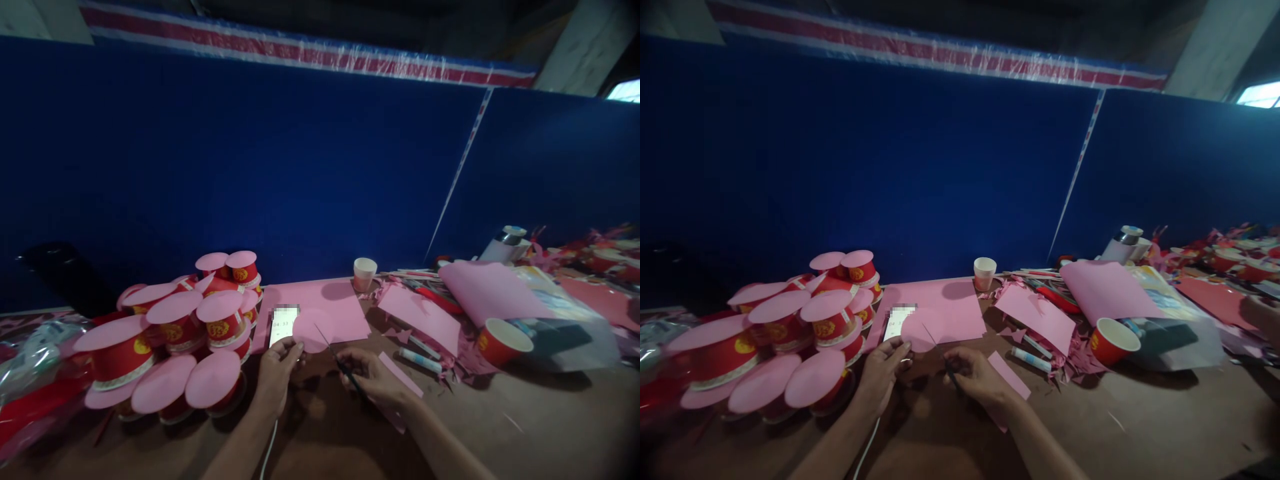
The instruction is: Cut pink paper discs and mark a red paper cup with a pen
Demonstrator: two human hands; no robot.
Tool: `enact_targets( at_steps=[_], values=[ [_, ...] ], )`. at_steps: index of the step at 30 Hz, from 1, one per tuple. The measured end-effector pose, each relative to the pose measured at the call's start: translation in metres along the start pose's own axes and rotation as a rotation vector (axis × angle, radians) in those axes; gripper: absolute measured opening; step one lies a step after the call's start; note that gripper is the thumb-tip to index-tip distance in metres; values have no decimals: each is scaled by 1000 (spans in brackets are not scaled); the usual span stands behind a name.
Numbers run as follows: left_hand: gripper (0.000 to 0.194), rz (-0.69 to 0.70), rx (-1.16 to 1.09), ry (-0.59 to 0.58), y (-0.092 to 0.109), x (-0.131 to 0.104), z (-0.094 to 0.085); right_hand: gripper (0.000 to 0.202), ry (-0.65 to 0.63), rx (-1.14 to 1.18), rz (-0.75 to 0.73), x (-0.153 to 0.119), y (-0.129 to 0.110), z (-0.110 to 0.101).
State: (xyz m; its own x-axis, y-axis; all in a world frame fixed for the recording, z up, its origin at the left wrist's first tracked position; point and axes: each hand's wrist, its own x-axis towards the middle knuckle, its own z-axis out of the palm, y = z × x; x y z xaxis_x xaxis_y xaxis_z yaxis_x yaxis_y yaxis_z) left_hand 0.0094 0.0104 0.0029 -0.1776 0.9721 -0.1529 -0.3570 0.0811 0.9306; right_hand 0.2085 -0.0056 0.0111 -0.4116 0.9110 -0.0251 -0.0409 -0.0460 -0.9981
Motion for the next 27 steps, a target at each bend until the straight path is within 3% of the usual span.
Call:
enact_targets(
  at_steps=[8, 17, 27],
  values=[
    [30, -3, 11, -6, -3, 1, -2, 27, -11, -36, 9, 3, -3, -2],
    [29, 1, 8, -8, -4, 2, -2, 31, 50, -78, 32, 6, 13, -5],
    [29, -1, 24, -16, -3, 2, -2, 31, 74, -58, 36, 5, 15, -4]
  ],
)
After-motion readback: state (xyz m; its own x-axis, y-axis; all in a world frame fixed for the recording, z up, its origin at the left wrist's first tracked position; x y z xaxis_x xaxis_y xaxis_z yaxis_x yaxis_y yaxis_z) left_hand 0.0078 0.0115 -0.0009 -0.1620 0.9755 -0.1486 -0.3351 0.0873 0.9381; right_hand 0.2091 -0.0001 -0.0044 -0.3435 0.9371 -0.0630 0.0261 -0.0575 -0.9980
